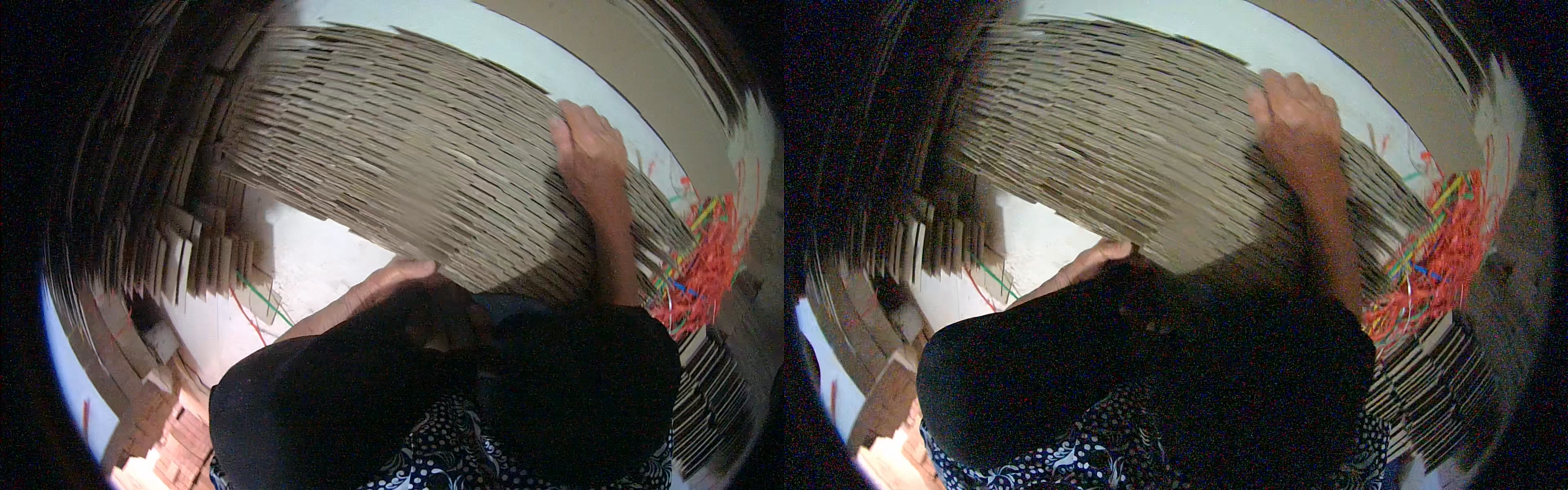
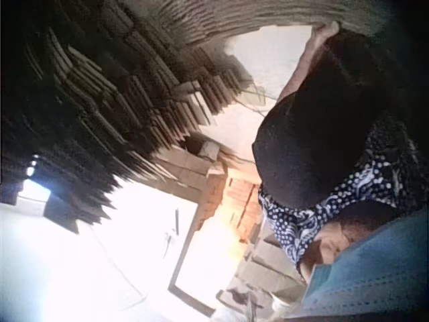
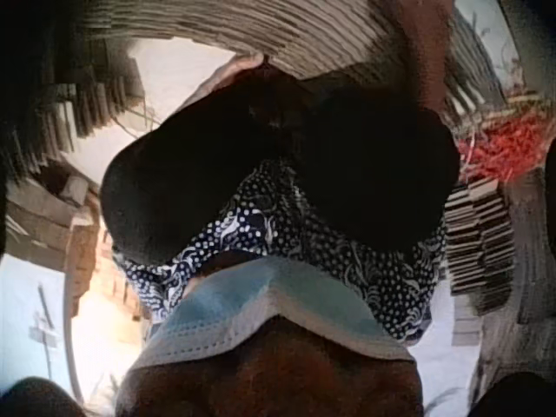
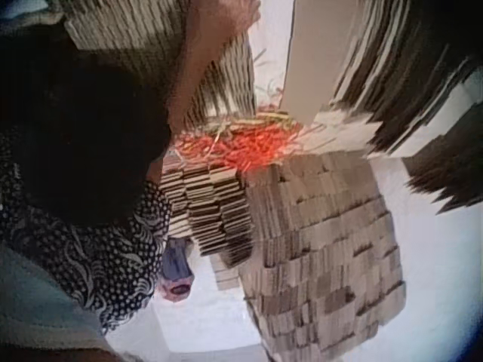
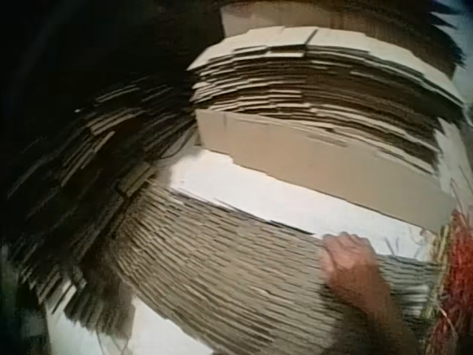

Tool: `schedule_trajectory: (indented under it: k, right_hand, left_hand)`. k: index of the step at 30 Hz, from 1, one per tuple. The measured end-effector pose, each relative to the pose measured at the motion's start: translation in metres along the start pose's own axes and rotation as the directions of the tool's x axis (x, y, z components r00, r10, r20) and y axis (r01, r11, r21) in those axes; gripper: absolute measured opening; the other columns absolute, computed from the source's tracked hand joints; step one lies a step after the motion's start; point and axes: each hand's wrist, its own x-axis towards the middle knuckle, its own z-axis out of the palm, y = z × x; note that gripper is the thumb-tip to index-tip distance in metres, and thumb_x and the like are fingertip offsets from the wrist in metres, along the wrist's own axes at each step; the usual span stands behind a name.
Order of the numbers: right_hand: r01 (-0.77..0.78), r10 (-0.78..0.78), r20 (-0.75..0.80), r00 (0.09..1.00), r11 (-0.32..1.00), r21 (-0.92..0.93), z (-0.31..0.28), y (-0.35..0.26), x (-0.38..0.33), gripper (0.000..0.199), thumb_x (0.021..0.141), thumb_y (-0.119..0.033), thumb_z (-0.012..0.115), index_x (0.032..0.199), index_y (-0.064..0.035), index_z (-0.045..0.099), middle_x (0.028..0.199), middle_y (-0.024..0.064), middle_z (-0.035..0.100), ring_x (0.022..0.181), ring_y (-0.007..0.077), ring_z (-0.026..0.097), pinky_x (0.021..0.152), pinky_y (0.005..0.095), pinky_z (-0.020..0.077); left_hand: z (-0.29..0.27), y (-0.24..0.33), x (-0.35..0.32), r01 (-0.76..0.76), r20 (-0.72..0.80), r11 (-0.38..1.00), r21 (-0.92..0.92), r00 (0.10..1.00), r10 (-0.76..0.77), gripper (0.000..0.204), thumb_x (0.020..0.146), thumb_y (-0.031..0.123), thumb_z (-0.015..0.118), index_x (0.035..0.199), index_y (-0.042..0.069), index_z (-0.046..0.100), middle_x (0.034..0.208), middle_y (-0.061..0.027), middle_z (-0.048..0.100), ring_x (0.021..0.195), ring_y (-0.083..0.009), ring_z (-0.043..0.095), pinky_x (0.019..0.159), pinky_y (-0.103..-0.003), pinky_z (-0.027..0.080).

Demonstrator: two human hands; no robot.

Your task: The person ties colorful plastic strips around stacks of flat cardboard pieces. They select strips, tie knots, and secure the cardboard bundles on the floor.

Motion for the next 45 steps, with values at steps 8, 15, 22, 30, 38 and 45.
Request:
schedule_trajectory:
  k: [8,15,22,30,38,45]
  right_hand:
    - [-0.07,0.07,0.012,0.997,0.997,0.038,0.007,0.023,0.028,0.03,0.087,-0.033,0.047,0.091,-0.0053,0.058,0.084,0.0175,0.06,0.08,0.036,0.059,0.068,0.0479,0.0468]
    - [-0.196,0.19,0.115,0.975,0.98,0.036,0.009,0.032,0.044,0.04,0.09,-0.04,0.038,0.1,-0.0064,0.058,0.1,0.0162,0.061,0.092,0.0374,0.058,0.078,0.0488,0.0459]
    - [-0.265,0.259,0.112,0.959,0.963,0.042,0.021,0.037,0.05,0.044,0.089,-0.044,0.04,0.111,-0.0107,0.058,0.108,0.0165,0.06,0.099,0.0368,0.056,0.084,0.0456,0.0447]
    - [-0.237,0.231,0.083,0.969,0.968,0.081,0.024,0.039,0.053,0.044,0.088,-0.044,0.042,0.111,-0.0095,0.059,0.106,0.0179,0.06,0.095,0.0379,0.058,0.081,0.0458,0.0462]
    - [-0.126,0.125,0.02,0.992,0.991,0.043,0.022,0.041,0.058,0.038,0.089,-0.041,0.044,0.099,-0.0071,0.06,0.089,0.0172,0.063,0.084,0.0369,0.06,0.071,0.0473,0.0478]
    - [-0.072,0.073,-0.045,0.996,0.997,0.043,0.022,0.044,0.057,0.037,0.089,-0.04,0.044,0.101,-0.0075,0.06,0.089,0.018,0.063,0.08,0.0373,0.061,0.068,0.048,0.0485]
  left_hand:
    - [0.037,0.029,0.048,-0.145,0.13,0.925,-0.35,0.971,0.202,0.058,0.085,0.027,0.058,0.129,-0.001,0.033,0.127,-0.0199,0.045,0.115,-0.0343,0.046,0.099,-0.047,0.039]
    - [0.036,0.046,0.062,-0.217,0.143,0.924,-0.315,0.951,0.272,0.053,0.084,0.019,0.061,0.126,-0.001,0.035,0.126,-0.02,0.043,0.114,-0.0341,0.047,0.098,-0.047,0.042]
    - [0.025,0.042,0.063,-0.074,0.139,0.904,-0.421,0.98,0.145,0.051,0.083,0.012,0.062,0.123,-0.006,0.035,0.118,-0.0222,0.049,0.108,-0.0328,0.053,0.094,-0.044,0.047]
    - [0.03,0.045,0.052,-0.085,0.052,0.92,-0.383,0.992,0.113,0.055,0.085,0.013,0.059,0.127,-0.009,0.031,0.127,-0.0224,0.042,0.114,-0.0324,0.048,0.1,-0.042,0.04]
    - [0.047,0.042,0.033,-0.21,0.026,0.95,-0.23,0.975,0.222,0.065,0.083,0.019,0.062,0.131,-0.008,0.027,0.133,-0.0235,0.037,0.124,-0.0323,0.04,0.106,-0.042,0.03]
    - [0.031,0.035,-0.002,0.005,0.054,0.975,0.223,0.998,-0.017,0.06,0.083,0.023,0.063,0.128,-0.005,0.034,0.129,-0.0174,0.044,0.121,-0.0282,0.04,0.099,-0.038,0.035]
